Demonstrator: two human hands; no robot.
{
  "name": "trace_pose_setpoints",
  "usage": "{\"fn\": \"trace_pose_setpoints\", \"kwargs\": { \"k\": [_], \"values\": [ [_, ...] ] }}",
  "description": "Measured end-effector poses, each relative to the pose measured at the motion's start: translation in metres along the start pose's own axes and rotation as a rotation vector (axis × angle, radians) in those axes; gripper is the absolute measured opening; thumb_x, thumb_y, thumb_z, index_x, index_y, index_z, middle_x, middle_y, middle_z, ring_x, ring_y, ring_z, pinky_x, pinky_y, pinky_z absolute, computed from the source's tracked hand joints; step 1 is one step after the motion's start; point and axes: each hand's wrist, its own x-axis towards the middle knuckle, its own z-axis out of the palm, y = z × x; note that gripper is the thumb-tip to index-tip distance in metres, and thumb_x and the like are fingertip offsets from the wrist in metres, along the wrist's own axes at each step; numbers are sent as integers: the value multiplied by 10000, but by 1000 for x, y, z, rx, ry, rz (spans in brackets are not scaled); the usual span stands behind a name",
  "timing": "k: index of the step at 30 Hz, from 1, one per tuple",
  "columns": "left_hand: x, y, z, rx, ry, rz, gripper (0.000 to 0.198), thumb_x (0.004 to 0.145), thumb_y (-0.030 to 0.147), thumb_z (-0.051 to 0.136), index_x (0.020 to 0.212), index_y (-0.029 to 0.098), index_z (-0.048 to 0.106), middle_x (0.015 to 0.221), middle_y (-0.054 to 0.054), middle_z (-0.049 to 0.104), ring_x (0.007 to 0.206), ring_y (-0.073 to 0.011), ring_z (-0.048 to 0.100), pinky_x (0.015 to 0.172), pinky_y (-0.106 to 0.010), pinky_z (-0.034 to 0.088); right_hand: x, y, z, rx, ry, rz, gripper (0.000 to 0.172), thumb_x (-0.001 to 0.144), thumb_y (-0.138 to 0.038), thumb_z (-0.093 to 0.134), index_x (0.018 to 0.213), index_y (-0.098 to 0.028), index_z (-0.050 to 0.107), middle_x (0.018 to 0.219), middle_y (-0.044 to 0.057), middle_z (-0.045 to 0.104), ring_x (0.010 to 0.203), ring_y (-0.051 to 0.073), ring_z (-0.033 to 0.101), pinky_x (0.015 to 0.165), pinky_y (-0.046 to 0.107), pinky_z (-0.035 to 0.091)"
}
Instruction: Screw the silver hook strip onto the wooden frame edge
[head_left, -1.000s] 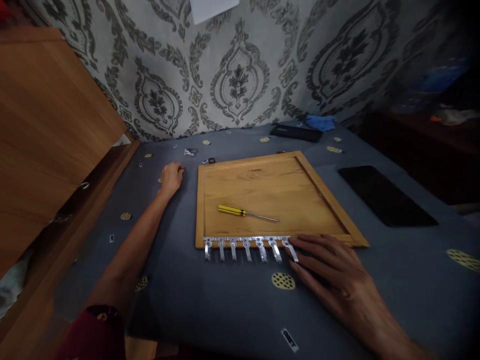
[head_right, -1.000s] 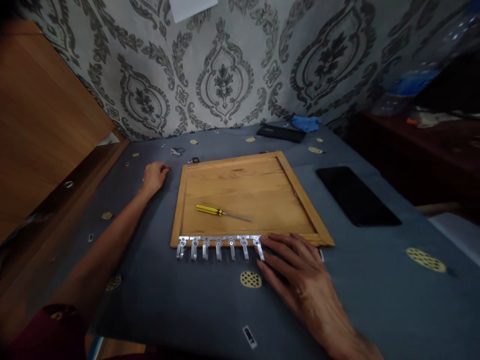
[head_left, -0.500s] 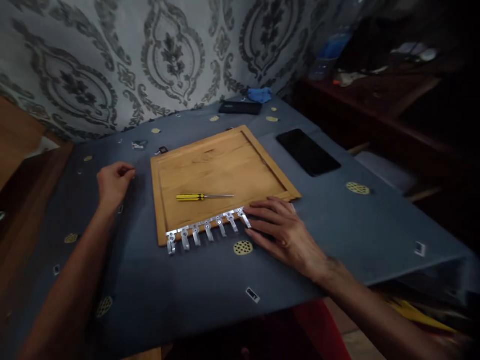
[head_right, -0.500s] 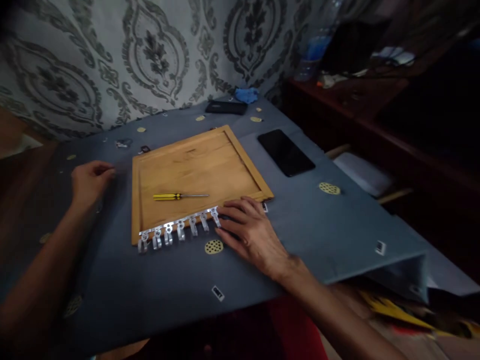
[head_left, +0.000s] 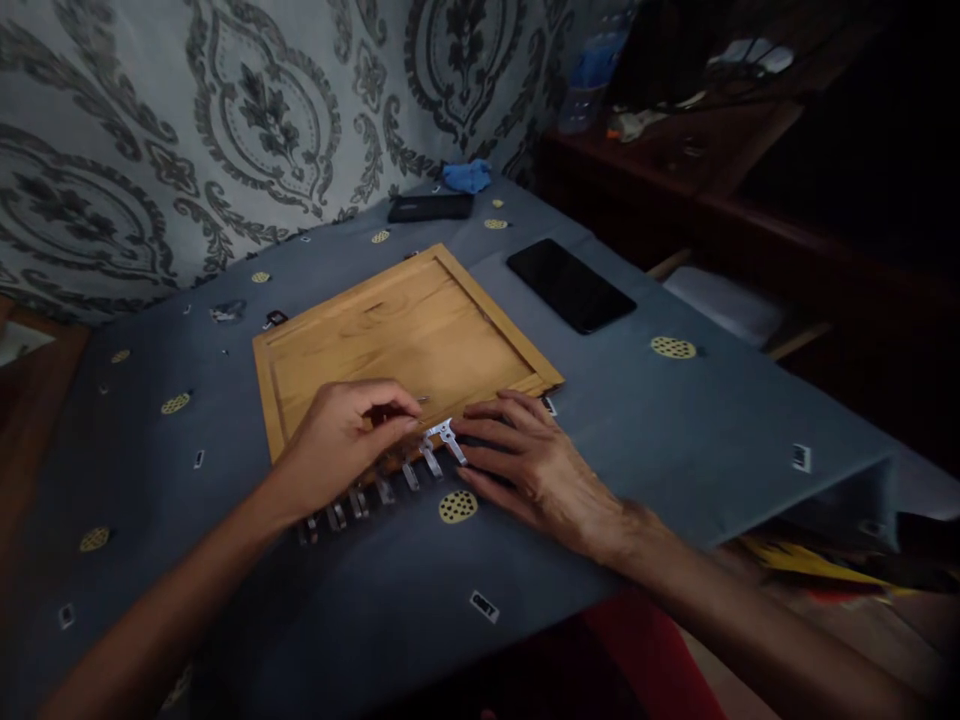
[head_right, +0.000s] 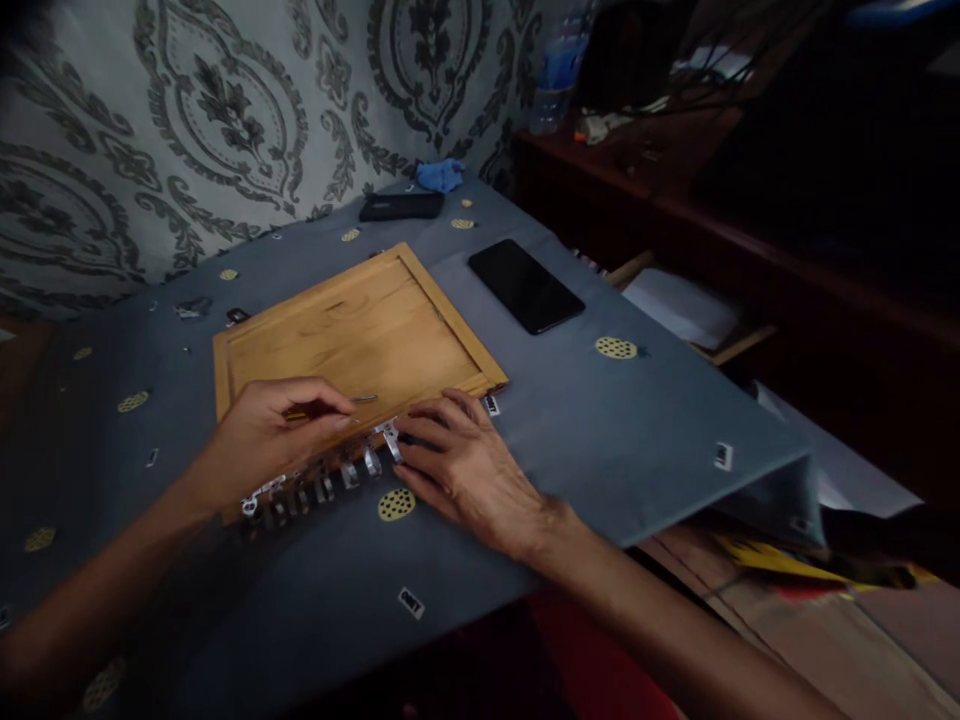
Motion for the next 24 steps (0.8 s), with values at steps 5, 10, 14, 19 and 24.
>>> {"fn": "trace_pose_setpoints", "kwargs": {
  "k": [5, 10, 14, 19, 24],
  "values": [
    [9, 6, 8, 41, -107, 2, 101, 833, 200, 637, 789, 243, 716, 728, 38, 725, 650, -123, 652, 601, -233, 488, -1, 0, 1, -8, 3, 0, 205, 1009, -231, 531, 983, -242, 734, 1159, 18, 743, 1115, 223, 631, 1066, 500, 422],
    [14, 11, 13, 127, -159, 60, 117, 852, 181, 626, 807, 256, 703, 752, 33, 727, 688, -138, 666, 645, -257, 506, -1, 0, 3, -14, 5, 12, 173, 994, -209, 550, 1029, -220, 719, 1148, 29, 748, 1115, 233, 625, 1078, 517, 415],
    [17, 11, 18, 198, -189, 112, 125, 872, 176, 626, 822, 268, 694, 751, 39, 721, 673, -137, 662, 668, -270, 521, 0, -1, 4, -1, 14, 41, 195, 1008, -213, 525, 1025, -226, 719, 1124, 22, 753, 1122, 228, 624, 1086, 510, 408],
    [20, 12, 22, 222, -201, 151, 150, 899, 159, 602, 831, 263, 686, 769, 32, 723, 701, -136, 676, 674, -263, 527, 0, 0, 2, 20, 29, 36, 203, 1013, -222, 516, 985, -224, 717, 1103, 17, 753, 1114, 230, 622, 1076, 498, 413],
    [21, 12, 23, 255, -219, 151, 159, 907, 158, 594, 832, 271, 677, 770, 30, 721, 703, -143, 680, 669, -269, 531, 0, 0, 2, 18, 30, 33, 206, 1012, -208, 518, 974, -207, 720, 1087, 28, 753, 1108, 239, 620, 1086, 508, 404]
  ]
}}
